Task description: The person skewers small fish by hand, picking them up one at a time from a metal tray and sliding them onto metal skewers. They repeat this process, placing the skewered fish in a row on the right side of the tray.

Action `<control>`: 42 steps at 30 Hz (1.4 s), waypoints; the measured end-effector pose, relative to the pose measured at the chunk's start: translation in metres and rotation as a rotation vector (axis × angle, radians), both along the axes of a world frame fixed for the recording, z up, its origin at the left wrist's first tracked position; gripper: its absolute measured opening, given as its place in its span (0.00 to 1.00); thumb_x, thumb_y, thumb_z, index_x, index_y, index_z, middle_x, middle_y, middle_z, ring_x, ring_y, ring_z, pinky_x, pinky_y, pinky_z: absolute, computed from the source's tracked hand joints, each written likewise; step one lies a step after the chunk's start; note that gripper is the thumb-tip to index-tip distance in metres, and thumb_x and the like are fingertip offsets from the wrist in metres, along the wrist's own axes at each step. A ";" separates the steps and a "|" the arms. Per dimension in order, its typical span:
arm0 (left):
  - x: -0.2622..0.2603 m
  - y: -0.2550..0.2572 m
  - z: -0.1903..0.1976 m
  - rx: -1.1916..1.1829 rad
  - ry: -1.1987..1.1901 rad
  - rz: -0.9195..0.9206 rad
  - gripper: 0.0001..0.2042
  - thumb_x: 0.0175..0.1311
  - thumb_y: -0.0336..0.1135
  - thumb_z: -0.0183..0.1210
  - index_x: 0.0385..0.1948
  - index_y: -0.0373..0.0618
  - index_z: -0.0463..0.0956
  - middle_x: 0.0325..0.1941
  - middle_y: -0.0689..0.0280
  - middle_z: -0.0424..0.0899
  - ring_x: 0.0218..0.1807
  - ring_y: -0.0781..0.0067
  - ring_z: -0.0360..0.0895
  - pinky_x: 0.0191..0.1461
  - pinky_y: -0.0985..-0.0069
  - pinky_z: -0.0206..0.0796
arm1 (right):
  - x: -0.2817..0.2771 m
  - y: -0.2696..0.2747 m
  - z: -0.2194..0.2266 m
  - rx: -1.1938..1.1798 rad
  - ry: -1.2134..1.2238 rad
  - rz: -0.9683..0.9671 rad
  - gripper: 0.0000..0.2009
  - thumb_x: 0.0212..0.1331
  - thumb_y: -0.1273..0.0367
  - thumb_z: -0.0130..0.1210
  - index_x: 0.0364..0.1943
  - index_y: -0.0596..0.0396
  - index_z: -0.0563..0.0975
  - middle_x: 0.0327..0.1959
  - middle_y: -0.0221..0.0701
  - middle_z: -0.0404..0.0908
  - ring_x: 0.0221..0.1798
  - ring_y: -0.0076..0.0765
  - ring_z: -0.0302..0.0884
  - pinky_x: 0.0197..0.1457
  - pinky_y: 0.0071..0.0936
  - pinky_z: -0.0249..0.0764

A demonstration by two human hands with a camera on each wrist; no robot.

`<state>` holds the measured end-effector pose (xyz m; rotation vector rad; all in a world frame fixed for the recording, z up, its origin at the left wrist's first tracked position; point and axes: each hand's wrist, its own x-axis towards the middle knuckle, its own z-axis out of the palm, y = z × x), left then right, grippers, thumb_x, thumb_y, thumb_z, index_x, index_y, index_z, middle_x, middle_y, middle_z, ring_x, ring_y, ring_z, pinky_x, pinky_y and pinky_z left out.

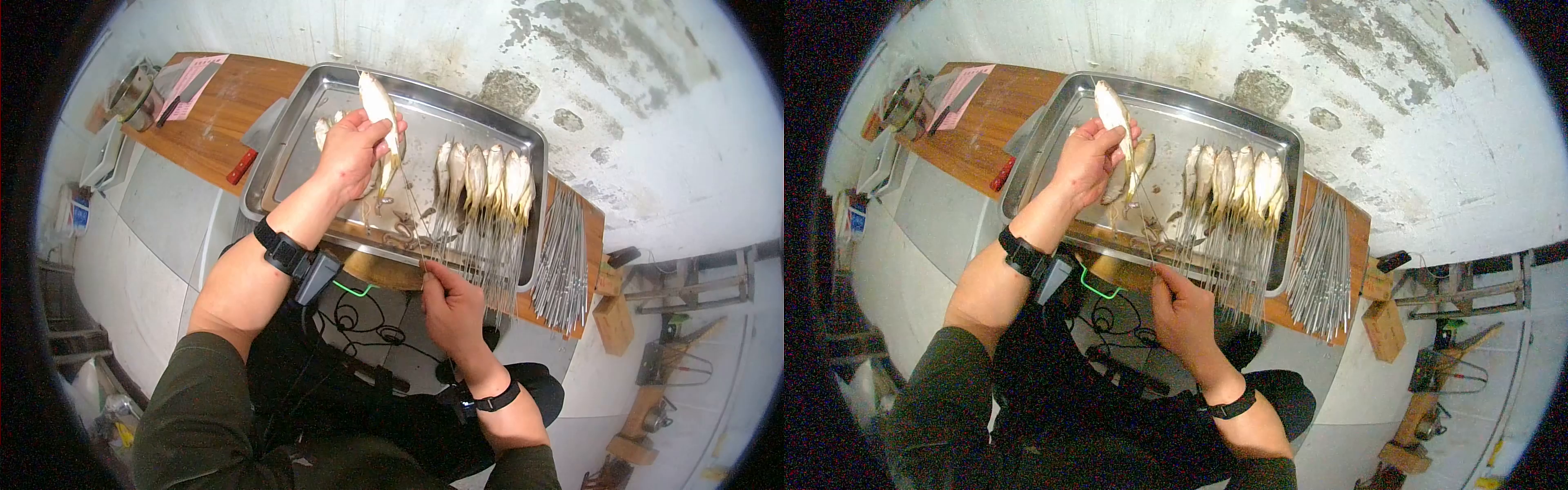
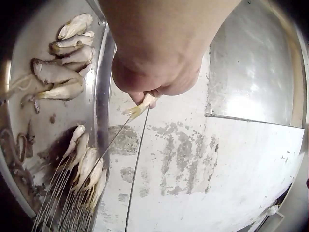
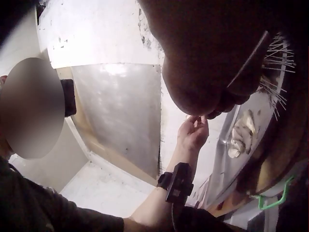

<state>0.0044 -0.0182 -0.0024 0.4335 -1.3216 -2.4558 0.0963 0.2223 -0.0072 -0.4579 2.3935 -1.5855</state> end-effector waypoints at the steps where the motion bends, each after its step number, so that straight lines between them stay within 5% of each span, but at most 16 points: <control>1: 0.000 0.000 0.001 -0.002 -0.007 0.002 0.08 0.63 0.24 0.52 0.43 0.37 0.71 0.44 0.61 0.81 0.46 0.72 0.80 0.50 0.79 0.73 | 0.000 0.000 -0.002 0.000 0.000 0.000 0.11 0.59 0.70 0.52 0.43 0.59 0.79 0.22 0.44 0.79 0.24 0.29 0.78 0.31 0.25 0.72; 7: 0.000 0.003 0.000 0.005 0.034 0.002 0.08 0.63 0.24 0.52 0.43 0.37 0.71 0.44 0.61 0.81 0.46 0.72 0.80 0.51 0.78 0.73 | 0.001 -0.001 -0.005 -0.010 -0.022 -0.020 0.12 0.59 0.70 0.52 0.43 0.60 0.79 0.23 0.45 0.79 0.25 0.29 0.79 0.33 0.26 0.72; 21: 0.001 0.002 0.000 0.050 0.017 -0.052 0.08 0.63 0.24 0.53 0.43 0.37 0.73 0.44 0.62 0.81 0.46 0.72 0.79 0.51 0.78 0.73 | -0.005 -0.003 -0.013 0.044 0.225 -0.017 0.11 0.59 0.70 0.53 0.44 0.58 0.79 0.27 0.47 0.80 0.29 0.48 0.81 0.34 0.33 0.75; 31: 0.004 0.004 0.007 0.002 -0.028 -0.084 0.09 0.62 0.23 0.54 0.44 0.36 0.72 0.43 0.62 0.81 0.45 0.72 0.79 0.51 0.79 0.73 | -0.010 -0.008 -0.019 0.097 0.291 -0.019 0.11 0.60 0.69 0.52 0.44 0.56 0.78 0.27 0.47 0.79 0.29 0.51 0.80 0.33 0.36 0.75; 33: 0.004 0.006 0.008 0.013 -0.026 -0.074 0.09 0.62 0.23 0.54 0.44 0.36 0.72 0.44 0.61 0.81 0.46 0.72 0.79 0.52 0.79 0.73 | -0.011 -0.009 -0.025 0.166 0.331 -0.004 0.09 0.59 0.71 0.54 0.42 0.59 0.78 0.25 0.44 0.80 0.27 0.38 0.82 0.33 0.27 0.73; 42: 0.004 0.005 0.005 0.011 -0.023 -0.082 0.10 0.62 0.24 0.55 0.44 0.38 0.72 0.43 0.62 0.82 0.44 0.74 0.80 0.49 0.81 0.73 | -0.012 -0.010 -0.029 0.187 0.407 0.015 0.08 0.59 0.72 0.53 0.41 0.58 0.78 0.22 0.45 0.78 0.25 0.46 0.80 0.30 0.30 0.73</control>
